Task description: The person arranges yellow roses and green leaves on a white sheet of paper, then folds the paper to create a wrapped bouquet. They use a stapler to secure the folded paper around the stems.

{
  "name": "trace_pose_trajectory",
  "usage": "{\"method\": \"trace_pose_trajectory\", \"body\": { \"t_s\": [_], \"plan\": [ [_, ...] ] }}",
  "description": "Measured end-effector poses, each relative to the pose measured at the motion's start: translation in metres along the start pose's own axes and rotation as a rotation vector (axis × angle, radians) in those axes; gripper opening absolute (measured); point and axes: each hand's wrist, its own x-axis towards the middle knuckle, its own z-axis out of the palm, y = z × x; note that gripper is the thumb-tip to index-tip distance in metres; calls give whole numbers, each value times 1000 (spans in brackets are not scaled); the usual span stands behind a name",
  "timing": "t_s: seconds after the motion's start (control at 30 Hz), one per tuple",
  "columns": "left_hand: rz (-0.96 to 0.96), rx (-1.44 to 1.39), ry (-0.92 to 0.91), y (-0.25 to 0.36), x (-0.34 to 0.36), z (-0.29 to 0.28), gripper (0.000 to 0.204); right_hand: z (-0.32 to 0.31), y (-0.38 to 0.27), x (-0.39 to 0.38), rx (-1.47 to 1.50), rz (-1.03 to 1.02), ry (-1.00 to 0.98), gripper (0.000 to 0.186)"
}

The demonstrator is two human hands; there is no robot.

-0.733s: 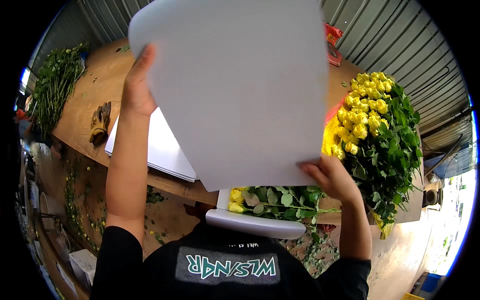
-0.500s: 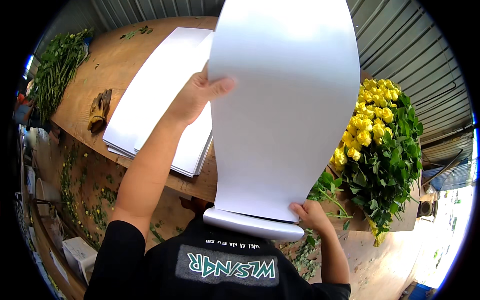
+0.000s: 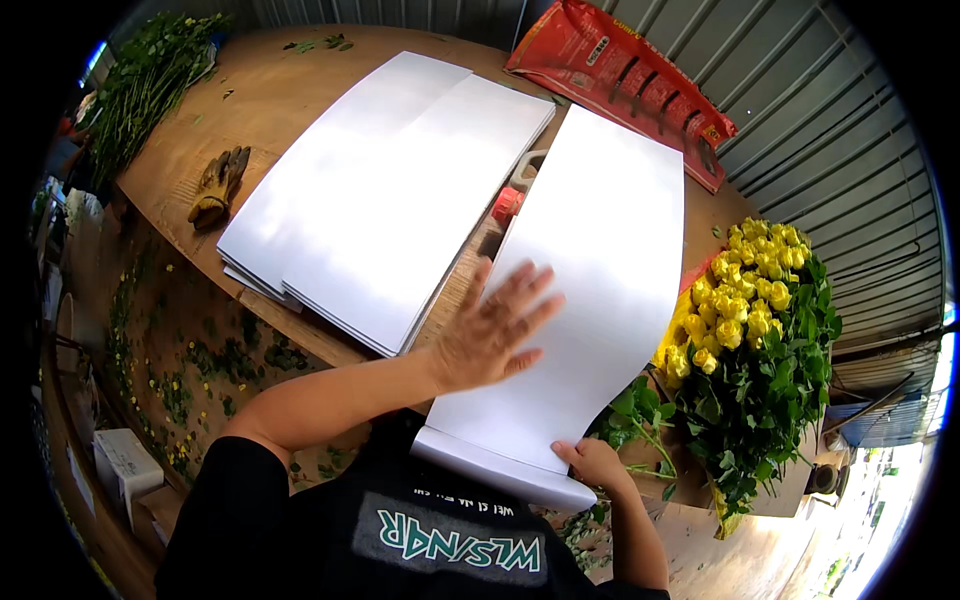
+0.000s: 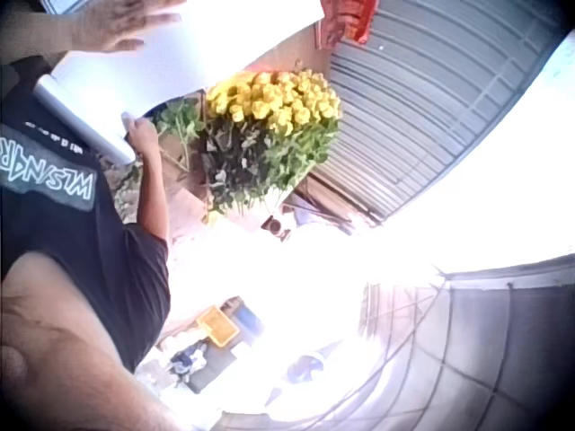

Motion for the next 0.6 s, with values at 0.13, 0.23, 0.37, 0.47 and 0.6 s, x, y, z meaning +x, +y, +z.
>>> {"method": "trace_pose_trajectory", "body": {
  "t_s": [0.13,0.23,0.37,0.47,0.6],
  "plan": [
    [286,-46,-288,30,-60,42,74,-8,-13,0,-28,93,-77,50],
    [252,4,-360,29,-66,50,72,-9,-15,3,-47,118,-115,53],
    [162,-130,-511,25,-68,56,66,-12,-17,6,-98,139,-162,55],
    [135,-172,-536,24,-70,58,63,-14,-21,9,-124,153,-208,57],
    [126,-189,-521,25,-70,61,62,-17,-20,13,-168,170,-258,60]
  ]
}}
